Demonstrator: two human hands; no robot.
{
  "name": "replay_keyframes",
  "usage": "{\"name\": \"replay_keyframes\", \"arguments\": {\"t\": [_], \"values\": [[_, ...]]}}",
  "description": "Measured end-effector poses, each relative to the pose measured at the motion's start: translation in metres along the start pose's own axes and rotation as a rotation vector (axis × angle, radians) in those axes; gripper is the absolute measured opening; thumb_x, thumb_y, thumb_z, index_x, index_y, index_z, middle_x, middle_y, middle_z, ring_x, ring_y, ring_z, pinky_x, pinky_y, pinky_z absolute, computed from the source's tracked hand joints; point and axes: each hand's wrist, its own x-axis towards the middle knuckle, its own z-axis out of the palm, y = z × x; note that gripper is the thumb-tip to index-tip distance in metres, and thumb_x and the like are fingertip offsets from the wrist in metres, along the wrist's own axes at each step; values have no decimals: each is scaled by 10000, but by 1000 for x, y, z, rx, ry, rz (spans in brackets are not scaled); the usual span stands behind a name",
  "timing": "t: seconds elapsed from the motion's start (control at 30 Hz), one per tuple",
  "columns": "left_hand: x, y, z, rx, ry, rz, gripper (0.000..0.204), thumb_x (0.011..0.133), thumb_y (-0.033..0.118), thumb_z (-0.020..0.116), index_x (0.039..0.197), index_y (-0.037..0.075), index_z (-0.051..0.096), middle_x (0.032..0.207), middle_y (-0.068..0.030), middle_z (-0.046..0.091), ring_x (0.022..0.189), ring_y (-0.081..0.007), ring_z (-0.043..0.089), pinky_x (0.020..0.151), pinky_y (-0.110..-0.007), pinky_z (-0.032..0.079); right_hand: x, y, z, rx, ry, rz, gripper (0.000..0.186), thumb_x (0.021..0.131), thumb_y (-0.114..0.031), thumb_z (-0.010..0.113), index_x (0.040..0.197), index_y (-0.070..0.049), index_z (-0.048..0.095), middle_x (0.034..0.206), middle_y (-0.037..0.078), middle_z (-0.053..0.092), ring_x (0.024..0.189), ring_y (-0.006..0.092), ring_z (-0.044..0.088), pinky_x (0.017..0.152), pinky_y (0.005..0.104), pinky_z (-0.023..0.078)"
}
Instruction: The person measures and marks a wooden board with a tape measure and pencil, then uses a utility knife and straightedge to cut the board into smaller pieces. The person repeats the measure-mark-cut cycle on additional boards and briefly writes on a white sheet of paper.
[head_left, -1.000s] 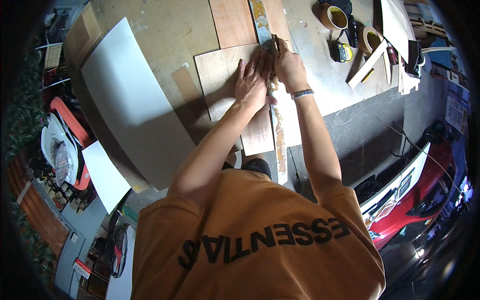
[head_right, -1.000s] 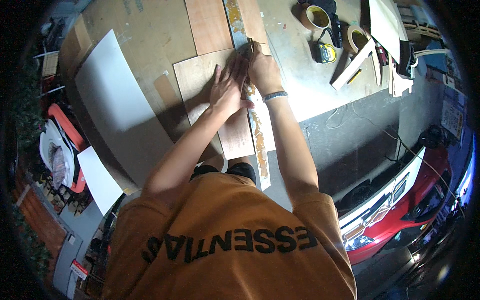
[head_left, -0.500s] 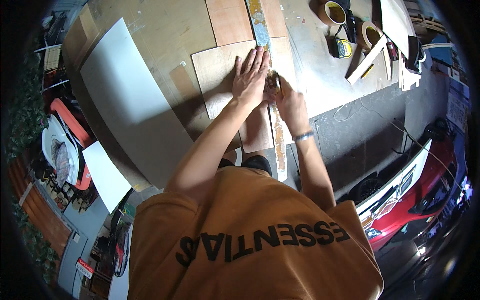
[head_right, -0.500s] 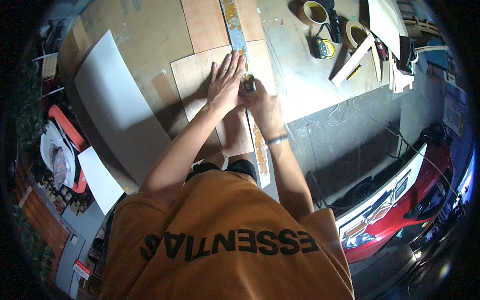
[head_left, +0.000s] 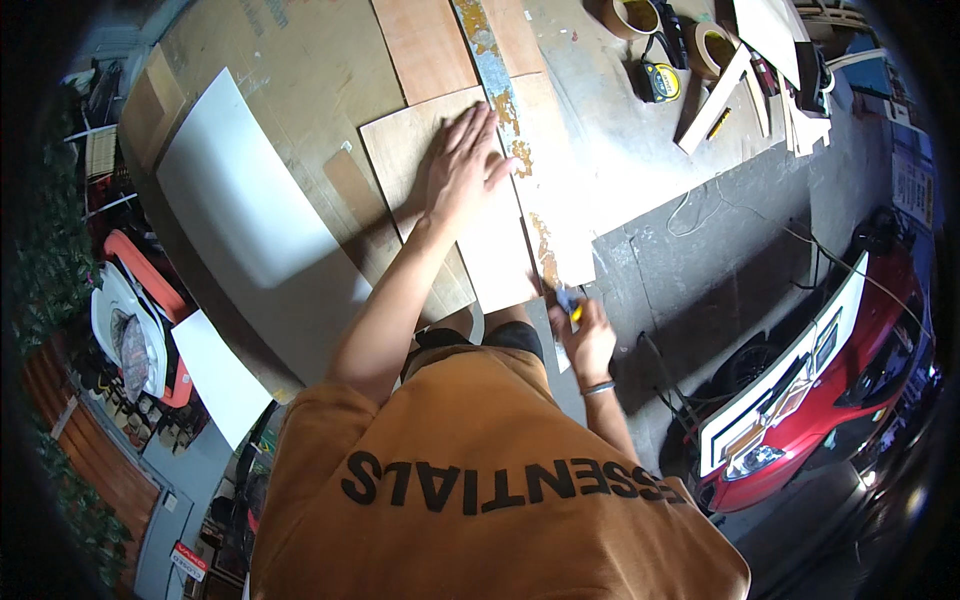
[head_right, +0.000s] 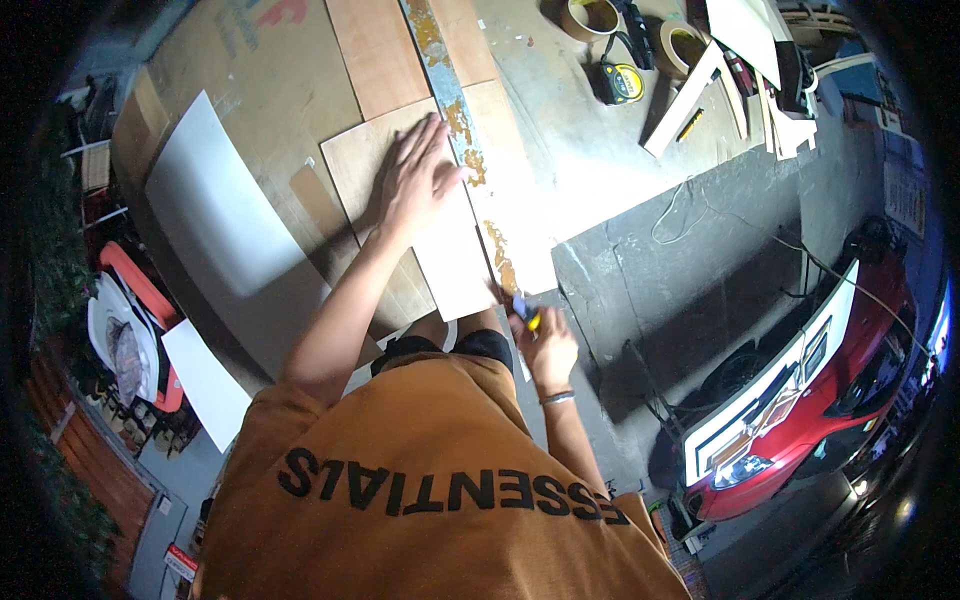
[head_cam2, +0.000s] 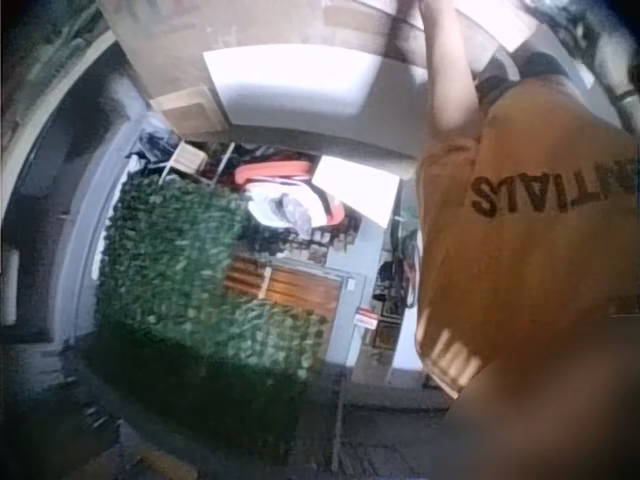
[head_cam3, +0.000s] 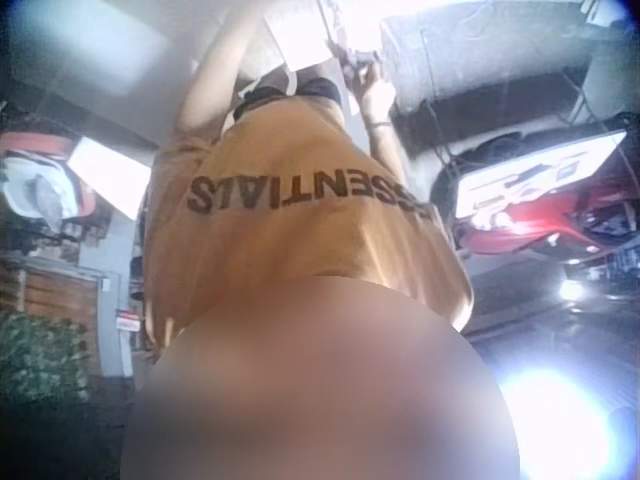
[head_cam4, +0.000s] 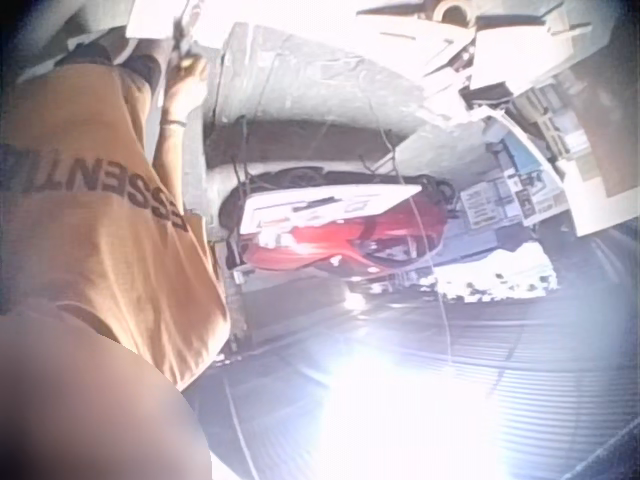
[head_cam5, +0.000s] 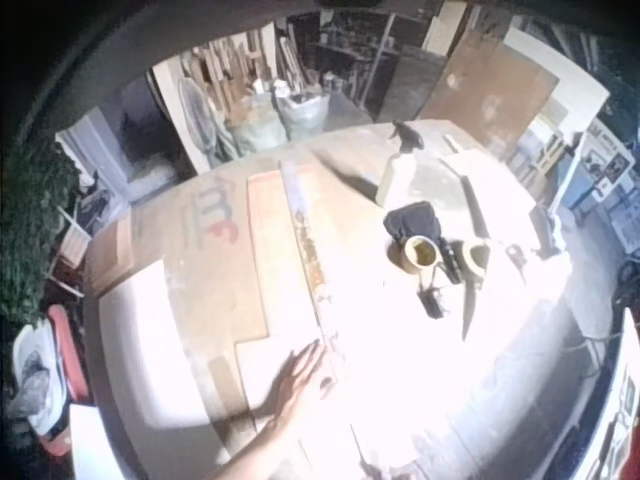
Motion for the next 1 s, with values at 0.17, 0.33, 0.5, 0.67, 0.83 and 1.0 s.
{"name": "replay_keyframes", "arguments": {"t": [0.17, 0.33, 0.5, 0.67, 0.83, 1.0], "values": [[-9, 2, 10, 282, 117, 35, 615, 1063, 391, 440, 1559, 32, 378, 1656, -125, 318, 1526, -276, 291, 1262, -486, 177, -25, 39, 32, 92, 149, -53, 477, 726, -437, 864, 921, -58, 649, 846, 132, 616, 777, 353, 626, 685, 452, 486], [-8, 7, 9, 277, 78, 4, 637, 1055, 383, 448, 1577, 35, 336, 1663, -129, 299, 1531, -282, 277, 1260, -498, 173, 51, 111, -26, -64, 287, -82, 457, 620, -313, 906, 927, -61, 679, 868, 133, 609, 765, 352, 617, 678, 440, 483], [-6, 7, 8, 253, 90, -7, 625, 1044, 384, 464, 1552, 31, 375, 1645, -127, 329, 1512, -287, 301, 1250, -503, 192, 132, 146, -60, -106, 238, -138, 546, 785, -306, 856, 1190, -59, 587, 970, 162, 638, 844, 397, 646, 745, 461, 530], [-4, 9, 13, 302, 114, -40, 592, 1033, 382, 480, 1508, 31, 439, 1617, -110, 365, 1480, -284, 332, 1232, -498, 223, 140, 116, -90, 209, 205, 76, 279, 1038, -47, 531, 1297, 17, 452, 1072, 179, 582, 866, 193, 615, 651, 321, 517], [-4, 7, 14, 220, 128, -57, 593, 1021, 383, 498, 1501, 38, 453, 1614, -96, 371, 1479, -268, 335, 1225, -480, 235, 142, 27, -90, 693, -248, 157, 386, 1083, -99, 473, 1450, -30, 372, 919, 53, 573, 601, 92, 549, 479, 249, 464], [-3, 6, 13, 187, 143, -71, 598, 1006, 383, 518, 1504, 56, 460, 1612, -80, 379, 1474, -256, 350, 1221, -466, 249, 159, -42, -81, 798, -442, -57, 440, 1066, -14, 451, 1483, -31, 312, 1041, 70, 534, 703, 108, 588, 620, 260, 522]]}}
